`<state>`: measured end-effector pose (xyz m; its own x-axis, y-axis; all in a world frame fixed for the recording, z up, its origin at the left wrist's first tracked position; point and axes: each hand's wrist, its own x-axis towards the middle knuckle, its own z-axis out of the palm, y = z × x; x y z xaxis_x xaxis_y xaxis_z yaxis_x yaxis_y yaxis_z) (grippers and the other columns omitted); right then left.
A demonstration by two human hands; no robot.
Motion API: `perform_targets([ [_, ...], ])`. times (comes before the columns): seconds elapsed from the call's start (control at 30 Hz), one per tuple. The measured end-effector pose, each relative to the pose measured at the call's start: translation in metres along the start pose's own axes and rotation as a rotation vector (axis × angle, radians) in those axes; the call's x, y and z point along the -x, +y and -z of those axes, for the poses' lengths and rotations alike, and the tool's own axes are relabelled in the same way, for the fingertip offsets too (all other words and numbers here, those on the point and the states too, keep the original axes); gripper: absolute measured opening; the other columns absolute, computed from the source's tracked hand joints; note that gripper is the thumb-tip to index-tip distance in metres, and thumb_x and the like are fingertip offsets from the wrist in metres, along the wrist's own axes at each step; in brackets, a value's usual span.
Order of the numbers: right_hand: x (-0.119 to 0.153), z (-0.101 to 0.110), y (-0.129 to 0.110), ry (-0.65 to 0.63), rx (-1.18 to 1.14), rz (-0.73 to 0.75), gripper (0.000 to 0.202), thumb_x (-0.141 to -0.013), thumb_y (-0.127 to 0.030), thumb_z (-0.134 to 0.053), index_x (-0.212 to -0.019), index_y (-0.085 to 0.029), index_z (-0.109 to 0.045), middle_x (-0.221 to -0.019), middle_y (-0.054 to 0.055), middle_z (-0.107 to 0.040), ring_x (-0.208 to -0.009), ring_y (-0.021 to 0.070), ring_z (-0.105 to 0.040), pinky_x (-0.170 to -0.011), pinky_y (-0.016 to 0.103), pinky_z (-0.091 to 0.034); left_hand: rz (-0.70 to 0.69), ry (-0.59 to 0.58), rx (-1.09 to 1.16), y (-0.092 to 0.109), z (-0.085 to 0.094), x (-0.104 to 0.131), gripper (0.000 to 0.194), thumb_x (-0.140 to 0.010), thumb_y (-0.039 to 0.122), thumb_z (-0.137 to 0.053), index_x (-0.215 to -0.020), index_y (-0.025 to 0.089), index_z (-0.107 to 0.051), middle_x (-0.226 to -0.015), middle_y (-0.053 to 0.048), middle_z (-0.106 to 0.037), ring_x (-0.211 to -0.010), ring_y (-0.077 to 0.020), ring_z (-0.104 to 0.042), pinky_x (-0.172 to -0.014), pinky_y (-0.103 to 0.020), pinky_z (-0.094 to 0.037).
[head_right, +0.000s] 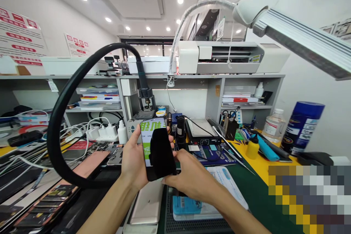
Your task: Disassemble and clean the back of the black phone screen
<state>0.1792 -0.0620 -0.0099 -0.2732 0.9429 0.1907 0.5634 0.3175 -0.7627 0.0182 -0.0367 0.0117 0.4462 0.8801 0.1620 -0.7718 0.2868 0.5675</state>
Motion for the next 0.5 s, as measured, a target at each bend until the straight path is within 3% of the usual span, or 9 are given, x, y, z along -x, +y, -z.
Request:
perform_targets([
  [0.2,0.003,0.023,0.004,-0.055,0.024,0.013,0.036,-0.072,-0.03,-0.077,-0.106,-0.023,-0.074,-0.111,0.007,-0.072,-0.104,0.0317,-0.064,-0.089,0.037,-0.048,-0.044,-0.007,-0.008,0.007,0.003,0.001,0.064,-0.092,0.061,-0.044,-0.111,0.006,-0.072,-0.09,-0.016,-0.075,-0.077,-0.0259,-0.069,-0.075,-0.042,-0.059],
  [0.3,0.005,0.038,0.008,-0.051,0.104,-0.033,0.039,-0.073,-0.038,-0.078,-0.11,-0.026,-0.074,-0.115,0.006,-0.072,-0.103,0.0319,-0.064,-0.083,0.036,-0.049,-0.101,0.004,-0.028,0.012,0.004,0.0,0.062,-0.093,0.059,-0.043,-0.111,0.008,-0.072,-0.089,-0.016,-0.075,-0.075,-0.0257,-0.069,-0.075,-0.041,-0.059],
  [0.43,0.005,0.047,0.003,-0.064,0.21,-0.045,0.017,-0.08,-0.038,-0.07,-0.085,-0.023,-0.076,-0.089,0.004,-0.075,-0.077,0.0237,-0.066,-0.062,0.028,-0.046,-0.166,0.063,-0.033,0.02,0.007,-0.002,0.062,-0.092,0.059,-0.043,-0.11,0.008,-0.073,-0.089,-0.016,-0.075,-0.077,-0.0277,-0.071,-0.075,-0.043,-0.059],
  [0.5,0.005,0.042,-0.001,-0.115,0.224,-0.021,0.019,-0.083,-0.035,-0.066,-0.071,-0.022,-0.074,-0.074,0.002,-0.072,-0.067,0.0201,-0.064,-0.056,0.026,-0.043,-0.192,0.095,-0.031,0.023,0.009,-0.003,0.063,-0.092,0.061,-0.042,-0.111,0.009,-0.072,-0.089,-0.017,-0.076,-0.08,-0.0303,-0.072,-0.076,-0.045,-0.059],
])
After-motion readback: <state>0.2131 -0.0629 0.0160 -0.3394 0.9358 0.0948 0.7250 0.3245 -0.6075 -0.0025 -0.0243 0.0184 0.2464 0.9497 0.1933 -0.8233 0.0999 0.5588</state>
